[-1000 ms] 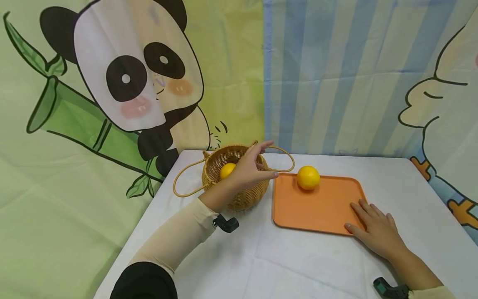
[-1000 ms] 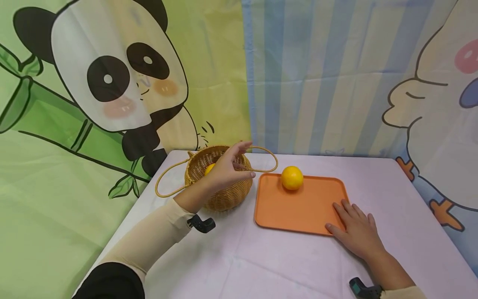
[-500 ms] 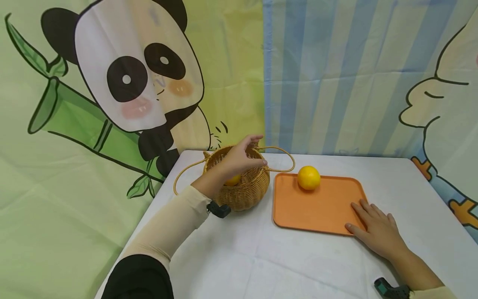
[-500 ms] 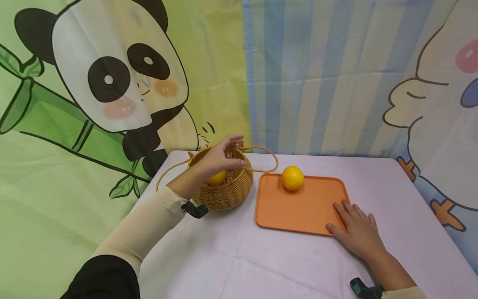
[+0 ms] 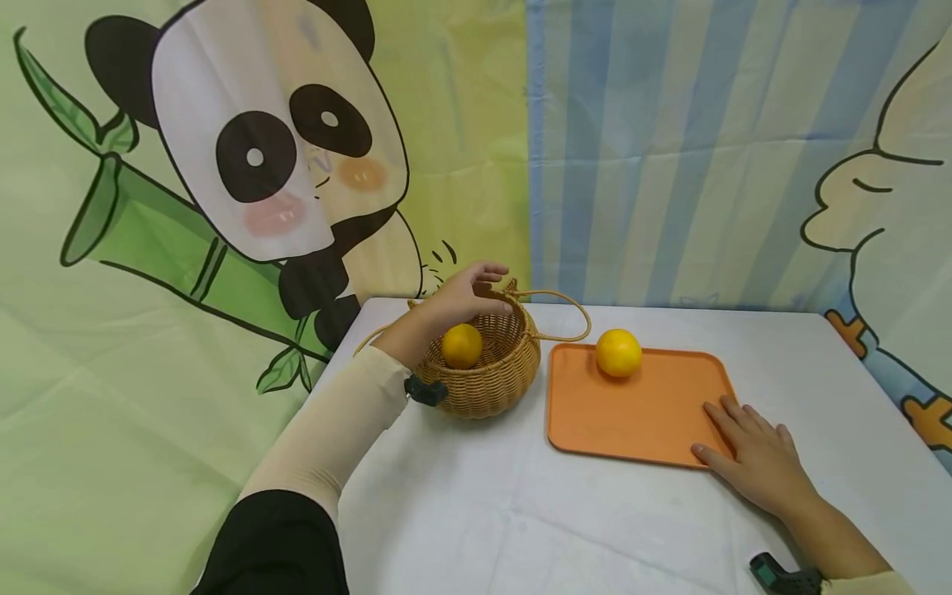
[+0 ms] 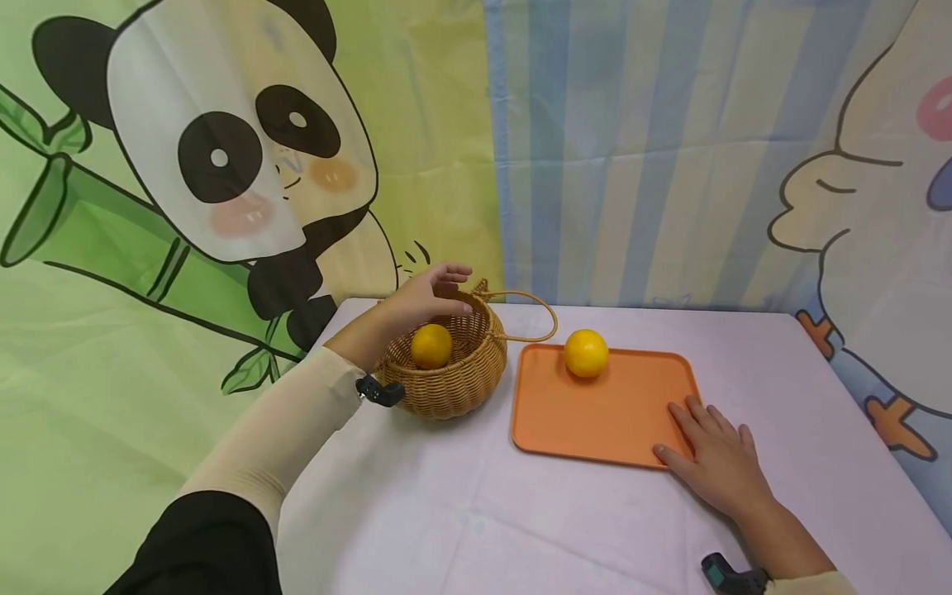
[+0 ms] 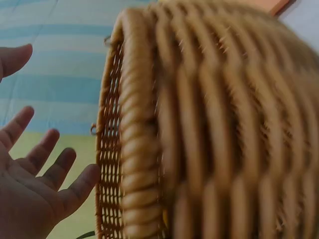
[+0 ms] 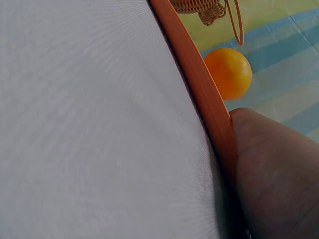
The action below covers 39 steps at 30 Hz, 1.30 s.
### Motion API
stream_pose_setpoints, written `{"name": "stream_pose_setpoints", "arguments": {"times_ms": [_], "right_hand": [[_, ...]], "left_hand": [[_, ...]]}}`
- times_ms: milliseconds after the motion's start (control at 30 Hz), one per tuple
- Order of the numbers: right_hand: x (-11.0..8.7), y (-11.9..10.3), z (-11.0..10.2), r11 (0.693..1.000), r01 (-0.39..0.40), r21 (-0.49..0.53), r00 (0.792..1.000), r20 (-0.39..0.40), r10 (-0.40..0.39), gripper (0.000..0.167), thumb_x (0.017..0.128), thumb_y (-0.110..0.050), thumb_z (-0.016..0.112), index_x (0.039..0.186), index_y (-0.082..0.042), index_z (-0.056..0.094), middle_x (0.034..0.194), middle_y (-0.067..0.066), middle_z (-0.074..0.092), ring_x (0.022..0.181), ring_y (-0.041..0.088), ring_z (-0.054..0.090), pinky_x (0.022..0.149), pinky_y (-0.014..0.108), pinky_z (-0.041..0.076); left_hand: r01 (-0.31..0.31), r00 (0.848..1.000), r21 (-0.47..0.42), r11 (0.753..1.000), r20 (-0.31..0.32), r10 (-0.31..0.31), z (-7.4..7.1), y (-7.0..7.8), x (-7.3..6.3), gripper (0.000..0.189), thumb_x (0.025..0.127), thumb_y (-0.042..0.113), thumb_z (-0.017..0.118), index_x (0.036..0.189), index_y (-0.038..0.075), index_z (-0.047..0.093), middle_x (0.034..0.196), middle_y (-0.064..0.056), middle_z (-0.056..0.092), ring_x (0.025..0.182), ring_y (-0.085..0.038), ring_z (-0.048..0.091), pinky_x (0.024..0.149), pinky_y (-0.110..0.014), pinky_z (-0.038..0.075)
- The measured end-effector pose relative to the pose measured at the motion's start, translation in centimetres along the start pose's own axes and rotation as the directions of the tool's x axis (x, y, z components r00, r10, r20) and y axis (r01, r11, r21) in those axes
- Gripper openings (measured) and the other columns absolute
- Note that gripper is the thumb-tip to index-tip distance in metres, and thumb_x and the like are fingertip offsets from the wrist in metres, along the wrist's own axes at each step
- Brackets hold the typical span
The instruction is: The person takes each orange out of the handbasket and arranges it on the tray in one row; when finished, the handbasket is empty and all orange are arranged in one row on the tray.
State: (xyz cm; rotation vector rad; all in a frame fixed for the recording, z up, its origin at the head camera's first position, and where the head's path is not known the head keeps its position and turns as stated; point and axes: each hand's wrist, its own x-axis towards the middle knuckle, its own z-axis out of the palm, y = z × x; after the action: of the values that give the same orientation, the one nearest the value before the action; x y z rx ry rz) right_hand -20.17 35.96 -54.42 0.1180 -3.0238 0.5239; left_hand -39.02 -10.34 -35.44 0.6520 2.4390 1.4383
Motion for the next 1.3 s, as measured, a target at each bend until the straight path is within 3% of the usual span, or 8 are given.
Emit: {"name": "stream_pose_setpoints", "arguments": {"times_ms": [367,633,1033,1133,1300], "right_hand": [[-0.1,-0.1,0.1,1.000,-0.003,-0.001,1.000,-0.010,0.003,0.093,0.100,-0.066,0.061,0.161,0.002,0.039,0.164,0.038,0.028,0.148,0.063,0.022,0.110,0.087,0.003],[-0.1,-0.1,-0.1,1.000,0.010,-0.001,1.000,-0.026,-0.010,0.092,0.101,-0.065,0.061,0.161,0.001,0.039,0.164,0.037,0.029,0.148,0.063,0.022,0.109,0.087,0.004],[0.1,0.2,0.0,1.000,0.002,0.002,1.000,-0.011,-0.002,0.094,0.101,-0.066,0.060,0.162,0.001,0.039,0.165,0.037,0.028,0.148,0.063,0.022,0.110,0.087,0.003],[0.1,0.2,0.1,1.000,-0.002,0.006,1.000,-0.007,0.002,0.094,0.100,-0.067,0.060,0.162,0.001,0.038,0.165,0.037,0.027,0.148,0.063,0.021,0.110,0.087,0.002],[0.1,0.1,0.1,1.000,-0.002,0.010,1.000,-0.007,0.002,0.094,0.101,-0.067,0.060,0.162,0.001,0.038,0.166,0.037,0.027,0.149,0.063,0.020,0.110,0.086,0.001]], "left_hand": [[0.002,0.993,0.091,0.996,0.115,-0.012,-1.8,0.0,1.7,0.059,0.093,0.020,0.083,0.146,0.017,0.057,0.155,-0.014,0.051,0.142,-0.032,0.050,0.114,-0.052,0.045],[0.039,0.973,0.159,0.987,0.220,-0.074,-2.8,0.0,2.4,0.056,0.097,0.016,0.079,0.147,0.006,0.055,0.151,-0.018,0.054,0.138,-0.034,0.052,0.113,-0.054,0.045],[0.201,0.904,0.189,0.961,0.343,-0.256,-3.8,-1.2,3.8,0.054,0.095,0.014,0.077,0.144,0.007,0.055,0.151,-0.020,0.051,0.133,-0.035,0.056,0.112,-0.053,0.048],[0.242,0.881,0.174,0.954,0.372,-0.292,-3.8,-1.2,3.9,0.057,0.097,0.012,0.075,0.148,0.004,0.052,0.152,-0.021,0.049,0.132,-0.035,0.055,0.115,-0.057,0.044],[0.273,0.848,0.236,0.933,0.398,-0.349,-3.6,-1.4,4.1,0.062,0.098,0.018,0.074,0.155,0.007,0.049,0.158,-0.020,0.047,0.135,-0.035,0.053,0.115,-0.064,0.040]]}}
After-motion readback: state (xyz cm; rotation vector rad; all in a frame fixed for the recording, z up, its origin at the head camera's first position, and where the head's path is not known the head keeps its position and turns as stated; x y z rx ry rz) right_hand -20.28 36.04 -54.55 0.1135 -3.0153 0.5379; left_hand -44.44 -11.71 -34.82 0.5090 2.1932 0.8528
